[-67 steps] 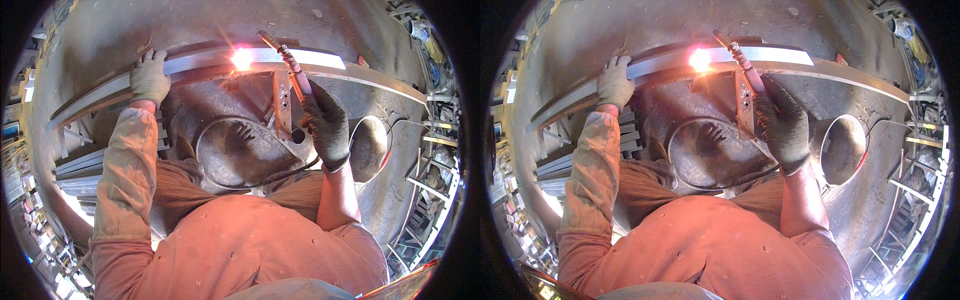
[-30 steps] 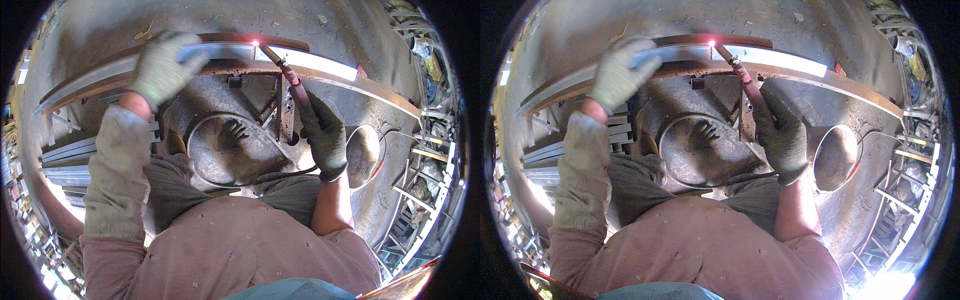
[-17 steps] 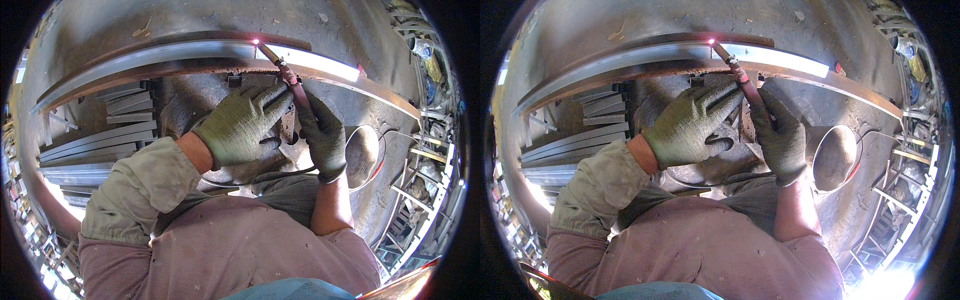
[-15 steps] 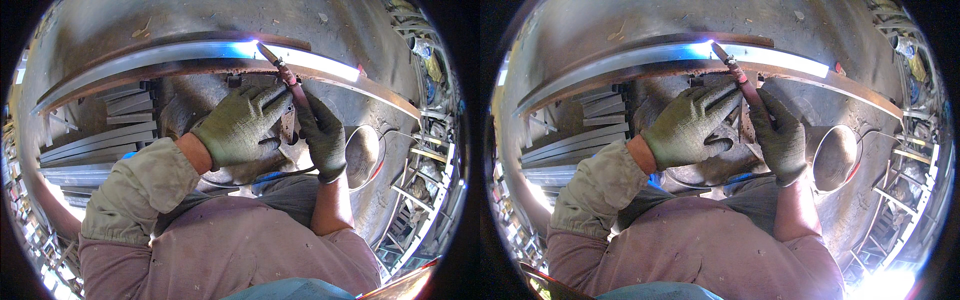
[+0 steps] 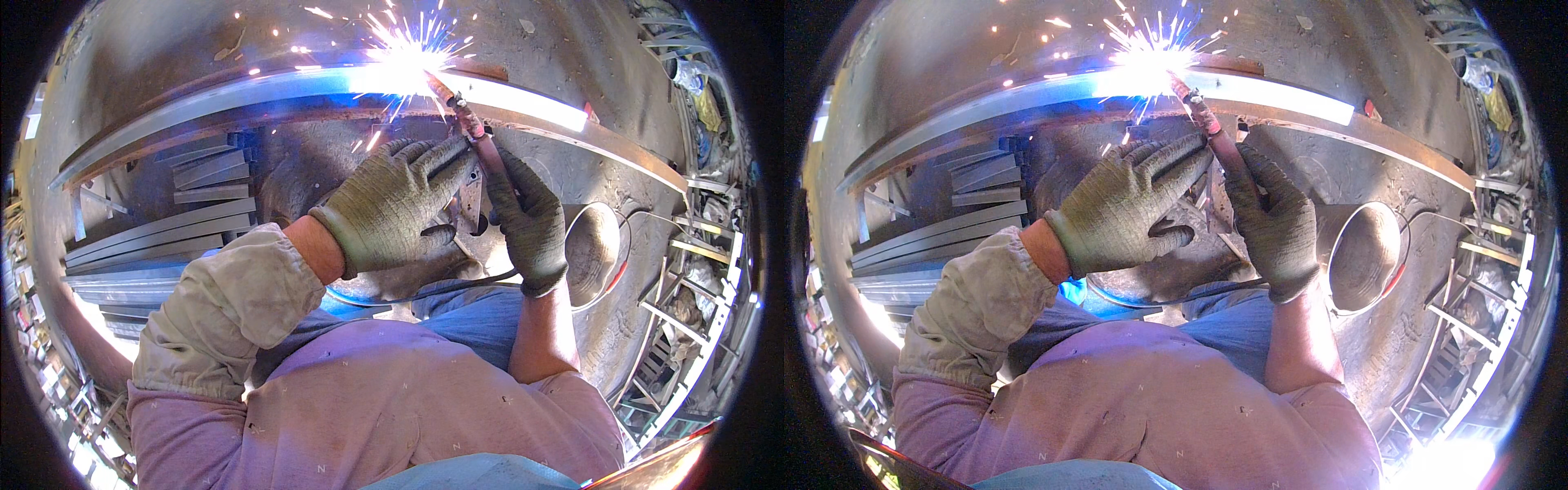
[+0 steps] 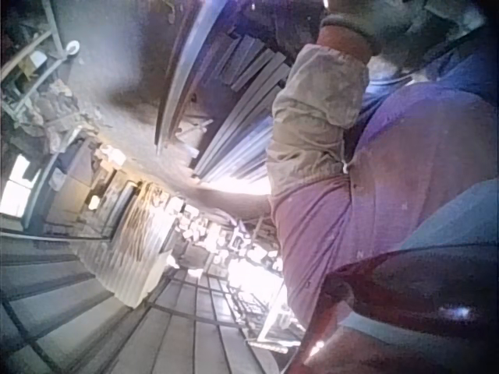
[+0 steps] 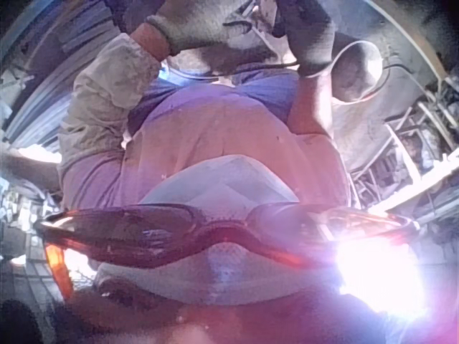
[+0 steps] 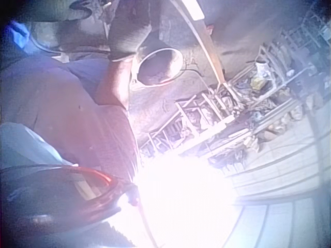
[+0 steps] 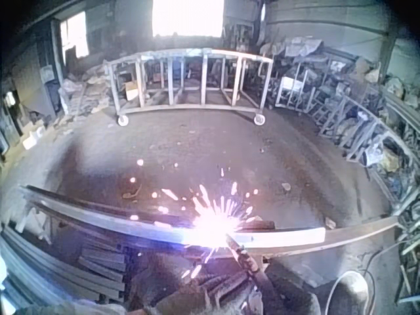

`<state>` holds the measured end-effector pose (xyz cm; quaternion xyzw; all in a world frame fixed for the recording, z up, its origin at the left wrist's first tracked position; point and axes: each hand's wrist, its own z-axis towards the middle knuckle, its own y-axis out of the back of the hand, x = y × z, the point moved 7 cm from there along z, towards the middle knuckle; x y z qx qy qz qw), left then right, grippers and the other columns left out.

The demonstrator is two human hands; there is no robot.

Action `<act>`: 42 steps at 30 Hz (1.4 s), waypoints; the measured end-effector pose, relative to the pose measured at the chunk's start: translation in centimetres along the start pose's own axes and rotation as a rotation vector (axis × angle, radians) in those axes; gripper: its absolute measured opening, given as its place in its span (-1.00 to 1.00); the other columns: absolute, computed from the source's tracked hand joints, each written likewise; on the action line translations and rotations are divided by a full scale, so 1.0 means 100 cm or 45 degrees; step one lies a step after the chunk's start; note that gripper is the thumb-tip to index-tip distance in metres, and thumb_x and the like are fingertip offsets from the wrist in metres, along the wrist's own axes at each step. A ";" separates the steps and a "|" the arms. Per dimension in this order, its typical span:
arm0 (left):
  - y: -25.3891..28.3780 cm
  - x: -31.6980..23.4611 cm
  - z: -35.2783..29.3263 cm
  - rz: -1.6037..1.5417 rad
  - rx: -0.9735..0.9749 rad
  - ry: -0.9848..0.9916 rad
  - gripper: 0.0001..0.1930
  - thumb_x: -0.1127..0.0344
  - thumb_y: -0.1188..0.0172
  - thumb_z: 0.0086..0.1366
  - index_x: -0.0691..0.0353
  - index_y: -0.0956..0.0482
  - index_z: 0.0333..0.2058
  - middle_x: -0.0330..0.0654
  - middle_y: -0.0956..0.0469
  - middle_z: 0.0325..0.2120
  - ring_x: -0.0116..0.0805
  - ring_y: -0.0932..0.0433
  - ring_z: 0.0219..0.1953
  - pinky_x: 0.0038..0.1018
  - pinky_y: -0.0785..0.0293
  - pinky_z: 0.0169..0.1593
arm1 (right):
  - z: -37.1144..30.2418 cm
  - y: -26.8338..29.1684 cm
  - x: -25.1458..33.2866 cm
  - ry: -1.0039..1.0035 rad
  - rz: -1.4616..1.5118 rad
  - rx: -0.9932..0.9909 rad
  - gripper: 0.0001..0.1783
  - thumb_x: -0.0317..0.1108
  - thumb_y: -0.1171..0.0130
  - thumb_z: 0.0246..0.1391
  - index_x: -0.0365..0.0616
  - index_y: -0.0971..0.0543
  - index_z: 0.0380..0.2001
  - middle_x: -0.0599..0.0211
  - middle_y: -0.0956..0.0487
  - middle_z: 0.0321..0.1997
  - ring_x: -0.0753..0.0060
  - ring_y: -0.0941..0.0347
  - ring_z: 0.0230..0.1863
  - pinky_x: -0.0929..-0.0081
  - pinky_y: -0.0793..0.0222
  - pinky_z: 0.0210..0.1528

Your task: The person welds a metal bar onto a curved metal frame using a welding torch, producing bright sparks. They repeatedly position the bar, weld along its length, and adjust its placement on the frame.

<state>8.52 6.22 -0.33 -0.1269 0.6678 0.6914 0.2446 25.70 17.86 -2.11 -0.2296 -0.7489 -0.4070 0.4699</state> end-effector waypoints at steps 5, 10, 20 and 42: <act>-0.010 -0.002 -0.007 0.086 0.294 -0.008 -0.05 -0.16 -0.36 0.43 0.33 -0.38 0.61 0.17 -0.43 0.56 0.14 -0.47 0.52 0.06 -0.31 0.62 | 0.002 0.000 0.004 0.061 -0.017 0.002 -0.53 -0.15 -0.40 0.62 -0.18 -0.72 0.40 0.46 -0.77 -0.08 0.68 -0.57 -0.17 0.54 -0.59 -0.08; -0.032 -0.002 -0.029 0.248 0.594 -0.054 -0.17 -0.16 -0.30 0.48 0.35 -0.52 0.51 0.13 -0.54 0.50 0.09 -0.50 0.51 0.03 -0.34 0.60 | 0.000 -0.003 0.003 -0.033 0.014 0.071 -0.52 -0.15 -0.39 0.63 -0.24 -0.70 0.39 0.53 -0.73 -0.13 0.69 -0.51 -0.28 0.54 -0.54 -0.22; -0.020 -0.020 -0.060 0.247 0.433 -0.119 -0.26 -0.12 -0.46 0.39 0.28 -0.60 0.35 0.11 -0.60 0.40 0.13 -0.58 0.43 0.00 -0.45 0.54 | -0.023 0.076 0.002 0.033 0.009 -0.182 -0.39 0.04 -0.43 0.55 -0.10 -0.70 0.44 0.45 -0.78 0.00 0.61 -0.58 -0.35 0.53 -0.50 -0.31; 0.079 0.041 -0.090 -0.006 0.073 0.388 -0.23 0.04 -0.54 0.50 0.29 -0.55 0.53 0.12 -0.57 0.50 -0.02 -0.53 0.53 -0.23 -0.42 0.58 | 0.012 0.065 -0.321 -0.471 -1.512 0.433 0.00 0.60 -0.25 0.33 -0.08 -0.72 0.39 0.01 -0.78 0.27 -0.07 -0.73 0.12 0.01 -0.63 0.28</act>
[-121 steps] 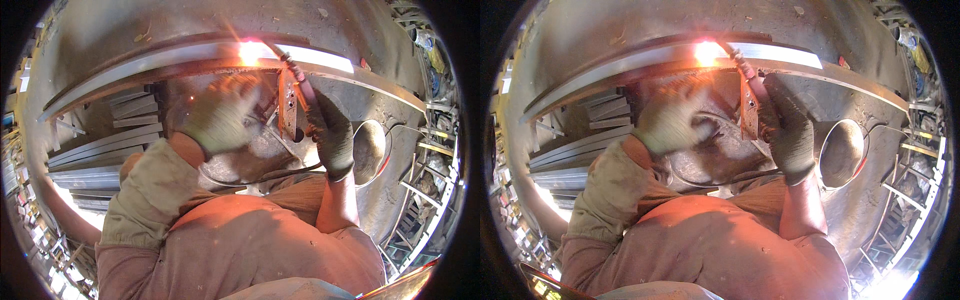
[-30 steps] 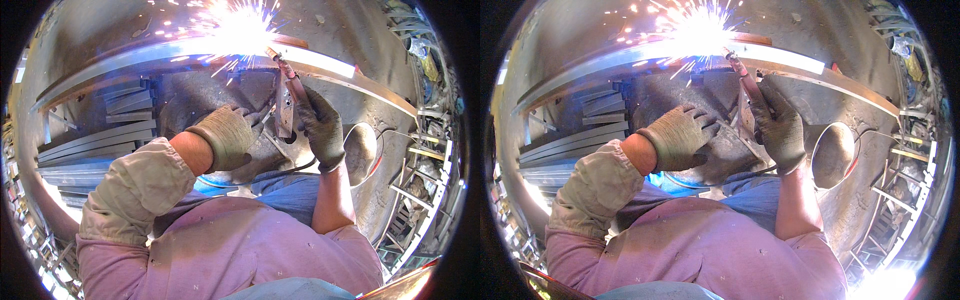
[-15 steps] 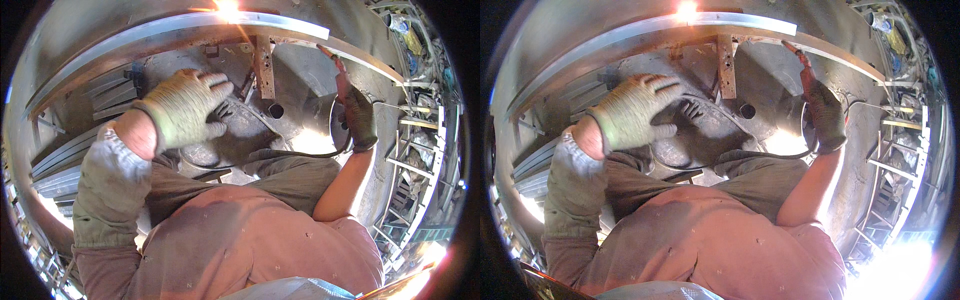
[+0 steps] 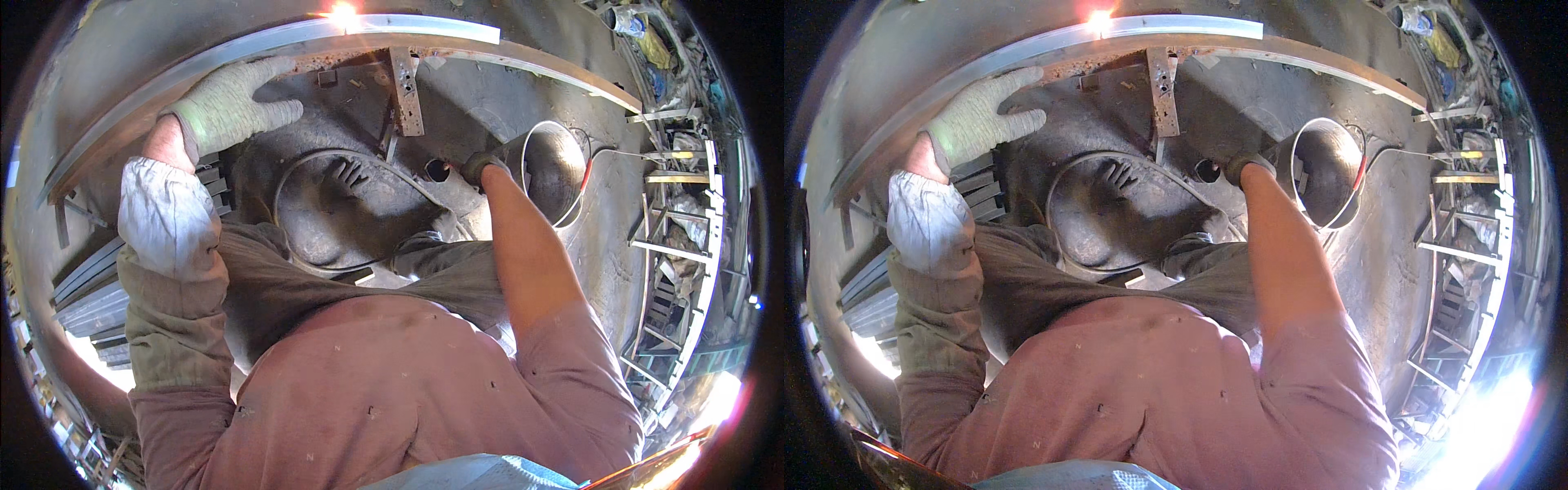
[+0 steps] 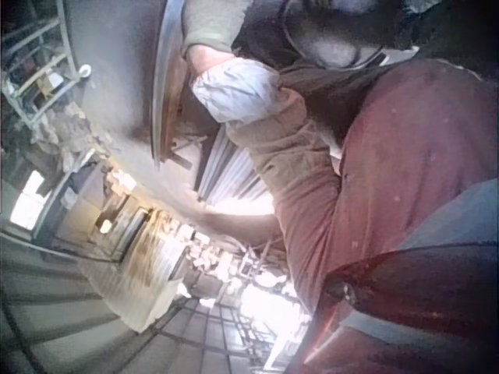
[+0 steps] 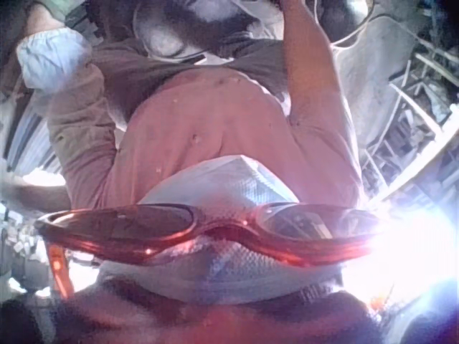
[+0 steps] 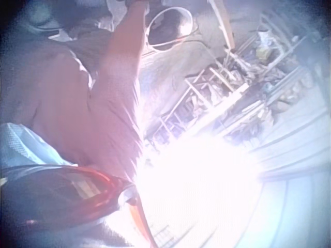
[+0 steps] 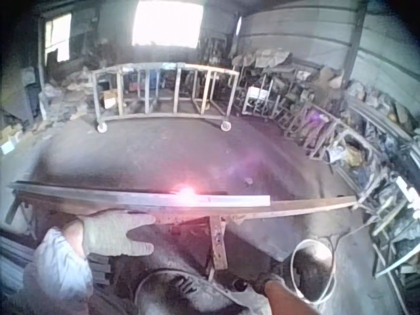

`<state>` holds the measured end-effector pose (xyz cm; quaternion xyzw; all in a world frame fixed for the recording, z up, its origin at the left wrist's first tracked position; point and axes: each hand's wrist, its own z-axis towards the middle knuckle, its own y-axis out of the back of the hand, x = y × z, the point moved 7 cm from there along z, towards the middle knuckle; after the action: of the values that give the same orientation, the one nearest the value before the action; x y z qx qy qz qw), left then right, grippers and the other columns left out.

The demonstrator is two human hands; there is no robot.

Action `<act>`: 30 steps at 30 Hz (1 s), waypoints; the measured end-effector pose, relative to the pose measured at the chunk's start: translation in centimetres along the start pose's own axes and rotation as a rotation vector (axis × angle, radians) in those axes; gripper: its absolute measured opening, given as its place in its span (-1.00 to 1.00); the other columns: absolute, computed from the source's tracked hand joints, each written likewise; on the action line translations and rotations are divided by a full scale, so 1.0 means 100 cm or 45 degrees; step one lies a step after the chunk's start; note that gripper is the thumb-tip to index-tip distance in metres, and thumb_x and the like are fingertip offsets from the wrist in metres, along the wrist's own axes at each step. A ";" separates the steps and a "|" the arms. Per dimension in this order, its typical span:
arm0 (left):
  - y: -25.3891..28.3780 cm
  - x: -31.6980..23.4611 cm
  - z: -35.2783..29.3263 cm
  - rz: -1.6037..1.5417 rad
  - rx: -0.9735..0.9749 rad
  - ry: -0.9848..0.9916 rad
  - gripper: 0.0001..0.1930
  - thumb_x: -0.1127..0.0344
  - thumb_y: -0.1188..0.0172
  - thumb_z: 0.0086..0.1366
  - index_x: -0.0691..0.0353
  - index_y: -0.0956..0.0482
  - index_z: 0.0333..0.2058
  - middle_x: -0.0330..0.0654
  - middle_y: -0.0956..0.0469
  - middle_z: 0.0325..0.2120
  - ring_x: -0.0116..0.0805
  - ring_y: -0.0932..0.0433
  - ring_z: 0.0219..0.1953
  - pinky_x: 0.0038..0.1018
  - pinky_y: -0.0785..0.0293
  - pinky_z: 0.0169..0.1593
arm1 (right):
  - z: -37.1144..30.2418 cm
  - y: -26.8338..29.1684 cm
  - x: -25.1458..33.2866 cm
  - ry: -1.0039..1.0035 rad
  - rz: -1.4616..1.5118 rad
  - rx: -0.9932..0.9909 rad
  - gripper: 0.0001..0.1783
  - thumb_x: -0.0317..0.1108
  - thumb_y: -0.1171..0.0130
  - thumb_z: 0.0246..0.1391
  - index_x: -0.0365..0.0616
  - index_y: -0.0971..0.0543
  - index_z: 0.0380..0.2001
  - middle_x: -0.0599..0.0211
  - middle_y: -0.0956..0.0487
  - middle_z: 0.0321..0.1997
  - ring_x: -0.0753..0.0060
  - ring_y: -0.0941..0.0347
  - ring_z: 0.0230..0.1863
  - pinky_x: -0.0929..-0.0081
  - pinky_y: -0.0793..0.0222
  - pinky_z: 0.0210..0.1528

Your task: The person welds a metal bar onto a curved metal frame using a welding torch, producing bright sparks. They repeatedly position the bar, weld along its length, and adjust its placement on the frame.

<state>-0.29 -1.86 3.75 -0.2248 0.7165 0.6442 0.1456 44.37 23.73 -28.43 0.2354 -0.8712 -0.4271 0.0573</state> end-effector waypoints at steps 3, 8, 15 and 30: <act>0.006 0.018 -0.007 -0.049 -0.007 0.064 -0.24 0.06 -0.54 0.51 0.30 -0.55 0.53 0.12 -0.56 0.51 -0.03 -0.52 0.55 -0.23 -0.40 0.60 | 0.012 -0.022 0.019 -0.129 0.077 0.164 0.07 0.66 -0.29 0.23 0.04 -0.67 0.48 0.02 -0.69 0.47 -0.13 -0.63 0.41 0.00 -0.52 0.49; 0.013 0.038 -0.022 -0.213 -0.033 0.165 -0.24 0.05 -0.51 0.54 0.32 -0.51 0.55 0.12 -0.57 0.52 -0.04 -0.50 0.57 -0.23 -0.37 0.63 | 0.035 -0.029 0.026 -0.116 0.077 0.166 0.20 0.69 -0.26 0.26 -0.27 -0.66 0.45 -0.09 -0.79 0.27 -0.17 -0.76 0.09 -0.09 -0.64 0.26; 0.028 0.058 -0.041 -0.120 0.010 0.251 -0.23 0.04 -0.48 0.58 0.31 -0.47 0.59 0.12 -0.50 0.57 -0.06 -0.45 0.61 -0.24 -0.33 0.66 | 0.020 -0.018 0.060 0.073 0.021 -0.028 0.28 0.74 -0.23 0.25 -0.35 -0.64 0.44 -0.14 -0.82 0.21 -0.01 -0.84 -0.07 -0.02 -0.73 0.14; 0.019 0.073 -0.024 -0.221 -0.064 0.234 -0.16 -0.03 -0.50 0.58 0.31 -0.42 0.62 0.11 -0.52 0.56 -0.02 -0.48 0.59 -0.21 -0.39 0.63 | 0.001 0.011 0.057 0.084 -0.042 -0.034 0.00 0.54 -0.33 0.29 0.03 -0.65 0.51 0.02 -0.62 0.60 -0.13 -0.51 0.61 0.05 -0.42 0.62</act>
<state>-7.35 -5.05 2.07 -0.3475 0.6883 0.6235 0.1290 38.90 21.76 -28.25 0.2627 -0.8590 -0.4317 0.0821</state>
